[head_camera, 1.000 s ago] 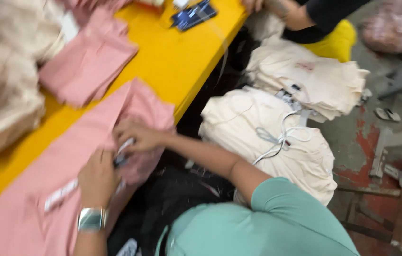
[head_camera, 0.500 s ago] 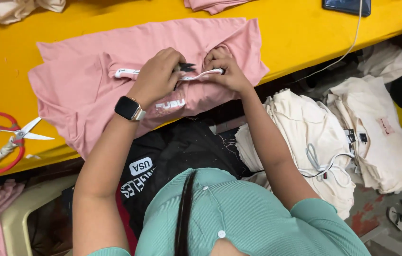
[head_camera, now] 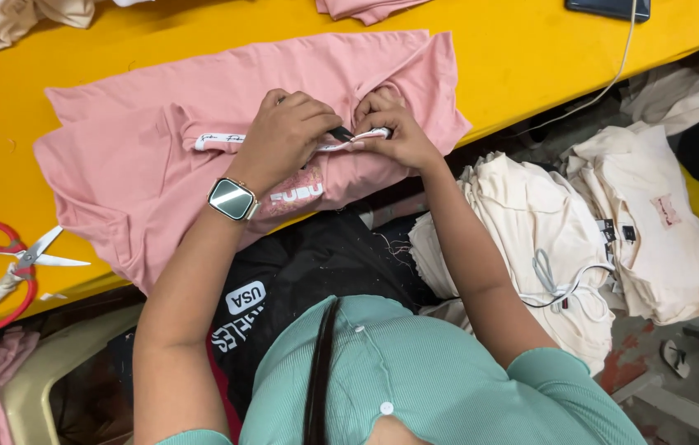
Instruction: Inspecting pink t-shirts and using scissors to trim excess fabric and loose threads on a factory work table.
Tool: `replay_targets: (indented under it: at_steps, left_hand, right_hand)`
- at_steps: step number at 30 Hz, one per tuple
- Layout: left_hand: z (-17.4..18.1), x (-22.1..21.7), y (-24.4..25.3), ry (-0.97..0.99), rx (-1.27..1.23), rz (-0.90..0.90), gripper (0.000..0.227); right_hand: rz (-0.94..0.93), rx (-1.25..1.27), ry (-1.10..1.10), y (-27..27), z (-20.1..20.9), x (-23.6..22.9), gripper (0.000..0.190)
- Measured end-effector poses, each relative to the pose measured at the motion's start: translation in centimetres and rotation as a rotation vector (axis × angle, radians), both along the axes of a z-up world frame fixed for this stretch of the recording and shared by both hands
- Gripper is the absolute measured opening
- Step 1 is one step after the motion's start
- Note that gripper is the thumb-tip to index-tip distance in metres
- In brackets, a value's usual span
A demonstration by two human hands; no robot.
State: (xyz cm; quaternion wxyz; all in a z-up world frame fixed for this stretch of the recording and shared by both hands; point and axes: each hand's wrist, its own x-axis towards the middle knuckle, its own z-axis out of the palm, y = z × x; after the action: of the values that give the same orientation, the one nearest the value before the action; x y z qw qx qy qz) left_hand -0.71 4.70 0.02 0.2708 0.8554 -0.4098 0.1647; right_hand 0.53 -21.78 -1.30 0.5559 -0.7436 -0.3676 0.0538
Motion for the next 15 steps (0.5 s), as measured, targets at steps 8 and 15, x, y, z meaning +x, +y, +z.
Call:
replay_targets:
  at_steps: [8, 15]
  left_hand:
    - [-0.4, 0.4, -0.2, 0.016, -0.036, -0.030, 0.010]
    - [4.4, -0.1, -1.0, 0.178, -0.029, -0.006, 0.025]
  right_hand:
    - [-0.009, 0.011, 0.018, 0.2, 0.0, 0.0, 0.014]
    - [-0.081, 0.031, -0.210, -0.8, -2.6, 0.9, 0.013]
